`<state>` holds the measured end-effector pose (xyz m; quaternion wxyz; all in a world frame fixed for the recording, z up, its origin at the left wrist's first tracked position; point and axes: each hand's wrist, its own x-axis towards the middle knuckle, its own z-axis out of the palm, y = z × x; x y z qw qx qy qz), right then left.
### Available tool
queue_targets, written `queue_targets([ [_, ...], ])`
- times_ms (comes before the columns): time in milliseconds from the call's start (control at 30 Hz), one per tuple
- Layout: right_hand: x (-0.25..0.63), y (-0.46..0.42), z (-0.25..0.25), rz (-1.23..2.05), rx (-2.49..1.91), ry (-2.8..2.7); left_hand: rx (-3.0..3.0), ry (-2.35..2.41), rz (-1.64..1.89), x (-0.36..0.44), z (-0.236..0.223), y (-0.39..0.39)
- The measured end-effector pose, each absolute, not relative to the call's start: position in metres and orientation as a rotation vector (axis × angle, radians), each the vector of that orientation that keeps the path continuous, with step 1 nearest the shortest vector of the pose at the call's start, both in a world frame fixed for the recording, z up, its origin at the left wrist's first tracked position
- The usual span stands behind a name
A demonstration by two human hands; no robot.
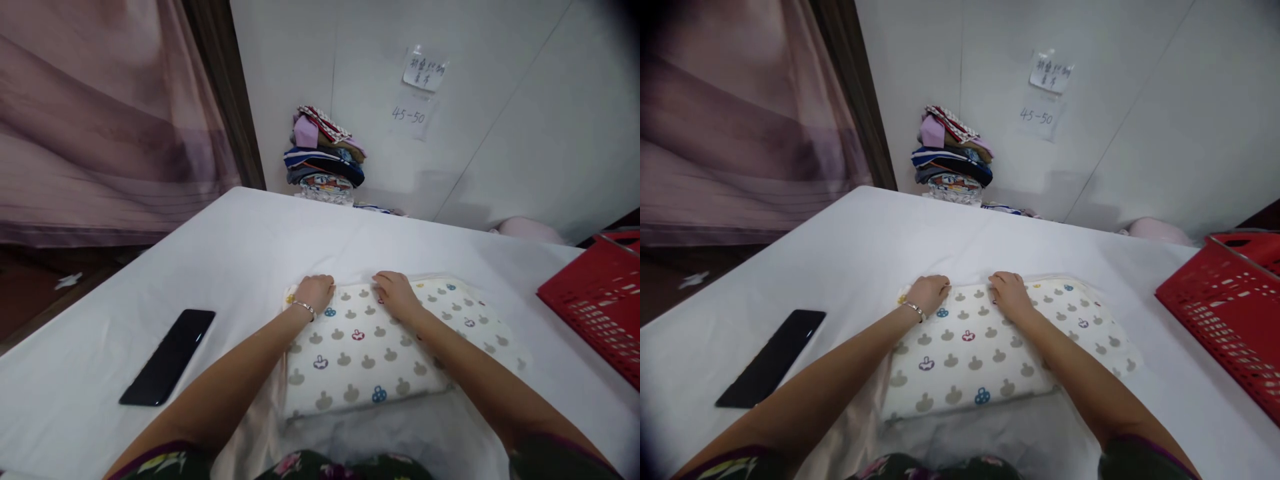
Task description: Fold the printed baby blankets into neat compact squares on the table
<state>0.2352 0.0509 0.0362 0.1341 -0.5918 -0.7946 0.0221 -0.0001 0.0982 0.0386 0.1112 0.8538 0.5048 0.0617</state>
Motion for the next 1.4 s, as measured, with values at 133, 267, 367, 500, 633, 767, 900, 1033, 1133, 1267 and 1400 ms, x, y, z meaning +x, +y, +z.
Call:
queue_targets([
  [133, 0.209, 0.026, 0.025, 0.094, -1.500, -2.478, 2.516, 1.496, 0.160, 0.003, 0.039, 0.093],
  [267, 0.198, 0.017, 0.009, 0.135, -1.509, -2.586, 2.477, 1.537, 0.096, -0.006, 0.045, 0.099],
  [367, 0.199, 0.019, 0.004, 0.123, -1.522, -2.590, 2.398, 1.543, 0.025, -0.028, 0.056, 0.108],
  [500, 0.200, 0.020, 0.006, 0.120, -1.513, -2.579, 2.263, 1.526, -0.001, -0.058, 0.069, 0.116],
  [633, 0.198, 0.021, 0.006, 0.140, -1.509, -2.575, 2.173, 1.564, 0.018, -0.064, 0.068, 0.117],
  [767, 0.196, 0.021, 0.008, 0.159, -1.524, -2.565, 2.194, 1.640, 0.034, -0.058, 0.058, 0.115],
  [900, 0.194, 0.021, 0.015, 0.210, -1.550, -2.576, 2.273, 1.644, 0.040, -0.059, 0.057, 0.113],
  [1033, 0.194, 0.021, 0.020, 0.249, -1.544, -2.552, 2.540, 1.621, 0.163, -0.048, 0.064, 0.103],
  [1133, 0.193, 0.021, 0.023, 0.267, -1.539, -2.525, 2.774, 1.421, 0.285, -0.032, 0.058, 0.082],
  [1267, 0.199, 0.021, 0.036, 0.469, -1.522, -2.494, 2.781, 1.372, 0.159, -0.023, 0.034, 0.058],
  [1400, 0.232, 0.013, 0.050, 0.488, -1.626, -2.378, 2.787, 1.391, 0.181, -0.028, 0.018, 0.059],
])
